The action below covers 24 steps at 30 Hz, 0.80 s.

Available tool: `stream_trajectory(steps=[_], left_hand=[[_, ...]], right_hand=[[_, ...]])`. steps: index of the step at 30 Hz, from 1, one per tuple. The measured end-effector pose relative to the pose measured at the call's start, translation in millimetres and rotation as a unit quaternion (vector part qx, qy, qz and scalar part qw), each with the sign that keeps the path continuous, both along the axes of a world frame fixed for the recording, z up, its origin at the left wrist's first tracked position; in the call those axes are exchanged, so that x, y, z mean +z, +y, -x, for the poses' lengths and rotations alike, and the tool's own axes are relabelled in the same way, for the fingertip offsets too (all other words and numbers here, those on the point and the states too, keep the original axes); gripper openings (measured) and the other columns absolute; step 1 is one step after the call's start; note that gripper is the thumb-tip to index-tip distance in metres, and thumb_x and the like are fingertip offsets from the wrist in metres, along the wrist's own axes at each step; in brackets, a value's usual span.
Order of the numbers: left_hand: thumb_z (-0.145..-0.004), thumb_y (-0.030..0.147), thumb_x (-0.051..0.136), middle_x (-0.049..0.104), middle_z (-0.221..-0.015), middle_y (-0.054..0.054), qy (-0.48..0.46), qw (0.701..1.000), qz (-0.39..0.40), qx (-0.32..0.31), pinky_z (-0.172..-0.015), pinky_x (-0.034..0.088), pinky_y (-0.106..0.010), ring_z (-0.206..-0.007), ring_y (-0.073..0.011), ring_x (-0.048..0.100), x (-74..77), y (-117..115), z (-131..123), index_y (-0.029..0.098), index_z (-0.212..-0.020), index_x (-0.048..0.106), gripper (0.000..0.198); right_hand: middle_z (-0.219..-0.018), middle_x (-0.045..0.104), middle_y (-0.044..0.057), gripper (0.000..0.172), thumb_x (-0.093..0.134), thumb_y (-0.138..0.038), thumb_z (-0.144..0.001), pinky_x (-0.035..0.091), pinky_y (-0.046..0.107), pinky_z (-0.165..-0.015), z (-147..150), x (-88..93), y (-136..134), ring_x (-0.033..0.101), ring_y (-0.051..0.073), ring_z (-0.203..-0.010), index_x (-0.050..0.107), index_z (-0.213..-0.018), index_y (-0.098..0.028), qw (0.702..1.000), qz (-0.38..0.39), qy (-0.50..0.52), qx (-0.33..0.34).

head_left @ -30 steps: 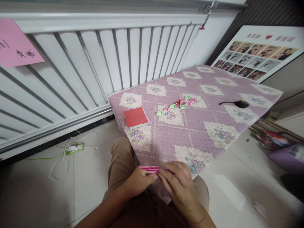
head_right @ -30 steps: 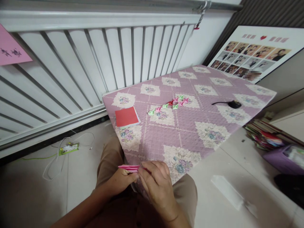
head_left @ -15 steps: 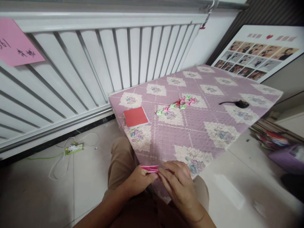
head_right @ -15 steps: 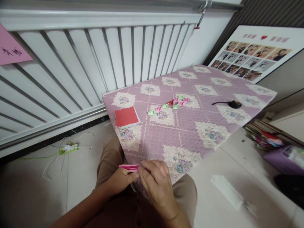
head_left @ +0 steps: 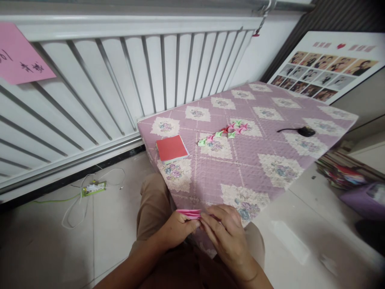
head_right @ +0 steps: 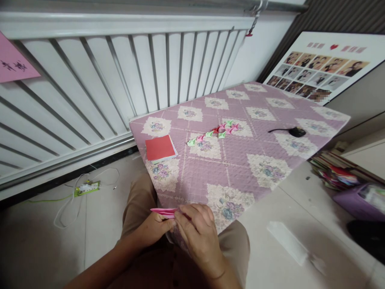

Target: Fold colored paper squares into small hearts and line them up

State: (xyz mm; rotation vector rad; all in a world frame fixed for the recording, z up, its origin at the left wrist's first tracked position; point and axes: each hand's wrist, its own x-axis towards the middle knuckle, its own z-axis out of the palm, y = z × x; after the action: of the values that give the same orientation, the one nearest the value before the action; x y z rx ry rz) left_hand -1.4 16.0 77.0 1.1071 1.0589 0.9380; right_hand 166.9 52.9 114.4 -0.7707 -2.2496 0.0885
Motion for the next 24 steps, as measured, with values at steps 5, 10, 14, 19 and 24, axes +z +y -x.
stream_trajectory(steps=[5, 10, 14, 19, 24], left_hand=[[-0.084, 0.039, 0.055, 0.056, -0.069, -0.001, -0.026, 1.0, 0.011, -0.001, -0.065, 0.04, -0.025, -0.065, -0.0123, 0.046, -4.4, -1.4, -0.1, 0.011, -0.075, 0.064, 0.03], [-0.085, 0.04, 0.054, 0.051, -0.065, 0.0, -0.014, 1.0, 0.006, -0.002, -0.063, 0.039, -0.025, -0.063, -0.0122, 0.044, -7.7, -2.2, 1.1, 0.012, -0.074, 0.062, 0.031], [-0.085, 0.042, 0.054, 0.05, -0.064, 0.0, -0.019, 1.0, 0.009, -0.007, -0.063, 0.039, -0.025, -0.062, -0.0123, 0.044, -7.6, -2.7, 1.6, 0.012, -0.072, 0.061, 0.033], [-0.084, 0.044, 0.054, 0.051, -0.064, 0.0, -0.015, 1.0, 0.011, -0.007, -0.064, 0.04, -0.025, -0.062, -0.0123, 0.044, -6.3, -3.3, 1.1, 0.012, -0.072, 0.062, 0.035], [-0.085, 0.042, 0.054, 0.053, -0.066, 0.0, -0.033, 0.999, 0.01, -0.01, -0.065, 0.04, -0.025, -0.064, -0.0126, 0.045, -7.0, -3.5, 0.3, 0.011, -0.081, 0.065, 0.034]], right_hand=[[-0.097, 0.064, 0.006, 0.024, 0.061, -0.011, -0.084, 0.047, 0.039, -0.081, 0.6, -1.8, -1.2, 0.056, 0.02, -0.092, 0.064, -0.105, -0.021, 1.0, -0.006, 0.004, 0.007], [-0.098, 0.063, 0.007, 0.023, 0.059, -0.01, -0.085, 0.047, 0.039, -0.081, 1.3, -0.5, -2.5, 0.055, 0.02, -0.093, 0.064, -0.105, -0.02, 1.0, -0.006, 0.003, 0.014], [-0.098, 0.063, 0.007, 0.022, 0.059, -0.011, -0.085, 0.047, 0.04, -0.081, 0.5, 0.4, -4.1, 0.055, 0.02, -0.093, 0.063, -0.105, -0.019, 1.0, -0.004, 0.001, 0.018], [-0.099, 0.062, 0.007, 0.025, 0.06, -0.009, -0.084, 0.047, 0.04, -0.081, 0.4, -0.4, -5.0, 0.054, 0.02, -0.094, 0.063, -0.107, -0.018, 1.0, 0.0, 0.001, 0.024], [-0.098, 0.062, 0.008, 0.025, 0.06, -0.008, -0.084, 0.047, 0.039, -0.081, 0.9, 0.3, -5.5, 0.053, 0.02, -0.094, 0.063, -0.107, -0.017, 1.0, 0.002, 0.002, 0.031]])
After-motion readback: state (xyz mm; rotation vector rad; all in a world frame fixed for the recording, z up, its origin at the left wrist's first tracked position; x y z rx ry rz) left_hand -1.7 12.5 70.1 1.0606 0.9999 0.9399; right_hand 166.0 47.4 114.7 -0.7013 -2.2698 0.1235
